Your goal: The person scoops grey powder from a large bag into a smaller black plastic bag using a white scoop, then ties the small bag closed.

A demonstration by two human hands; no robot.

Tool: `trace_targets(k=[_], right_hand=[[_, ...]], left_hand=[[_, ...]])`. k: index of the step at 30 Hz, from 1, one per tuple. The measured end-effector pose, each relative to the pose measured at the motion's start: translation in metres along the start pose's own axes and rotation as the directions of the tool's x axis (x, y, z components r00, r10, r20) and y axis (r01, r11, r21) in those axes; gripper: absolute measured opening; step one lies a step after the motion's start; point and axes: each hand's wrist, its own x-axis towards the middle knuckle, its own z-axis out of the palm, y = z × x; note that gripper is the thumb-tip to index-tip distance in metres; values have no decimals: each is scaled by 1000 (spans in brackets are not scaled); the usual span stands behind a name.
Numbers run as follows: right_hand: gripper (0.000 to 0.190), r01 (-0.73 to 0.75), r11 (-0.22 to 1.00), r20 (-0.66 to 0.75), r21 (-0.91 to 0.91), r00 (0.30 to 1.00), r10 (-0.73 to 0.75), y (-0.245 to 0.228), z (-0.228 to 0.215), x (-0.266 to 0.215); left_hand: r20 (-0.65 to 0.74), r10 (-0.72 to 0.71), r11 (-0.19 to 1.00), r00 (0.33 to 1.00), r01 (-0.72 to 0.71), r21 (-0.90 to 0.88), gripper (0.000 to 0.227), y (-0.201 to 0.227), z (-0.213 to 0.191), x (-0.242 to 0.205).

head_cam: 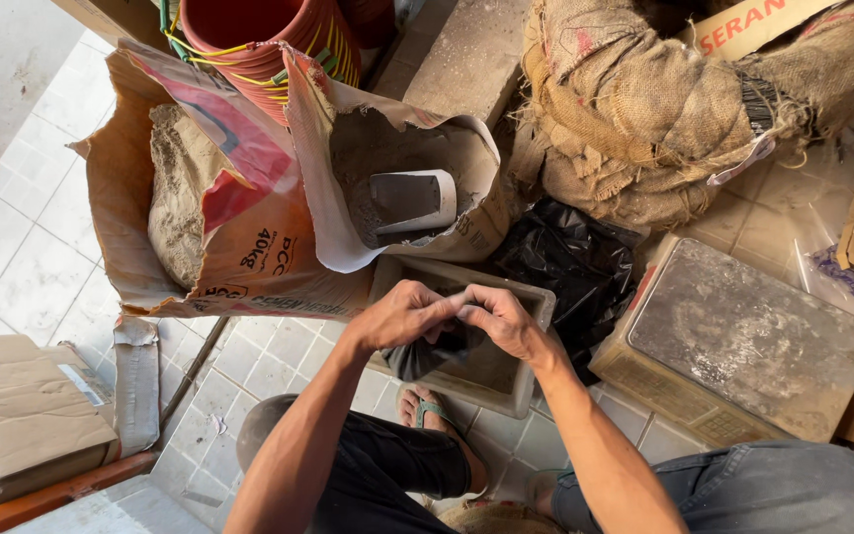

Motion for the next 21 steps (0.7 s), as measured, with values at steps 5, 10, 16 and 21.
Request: trace_targets(k=[5, 10, 16, 21], right_hand=[[26, -140, 990, -151, -32, 979, 134, 65, 0, -8], [30, -313, 946, -266, 79, 908, 323, 108, 10, -10], [19, -470, 794, -353, 386, 720, 598, 187, 24, 15], [18, -501, 840, -362, 211, 758, 543, 170, 19, 1]], left_hand=[[-34, 80, 984, 996, -73, 163, 30, -83, 23, 26], [-69, 296, 877, 953, -242, 414, 24, -125, 50, 39], [-164, 499, 710, 851, -292, 641, 14, -156, 66, 52], [-126, 339, 818, 932, -226, 528, 12, -179, 65, 70]])
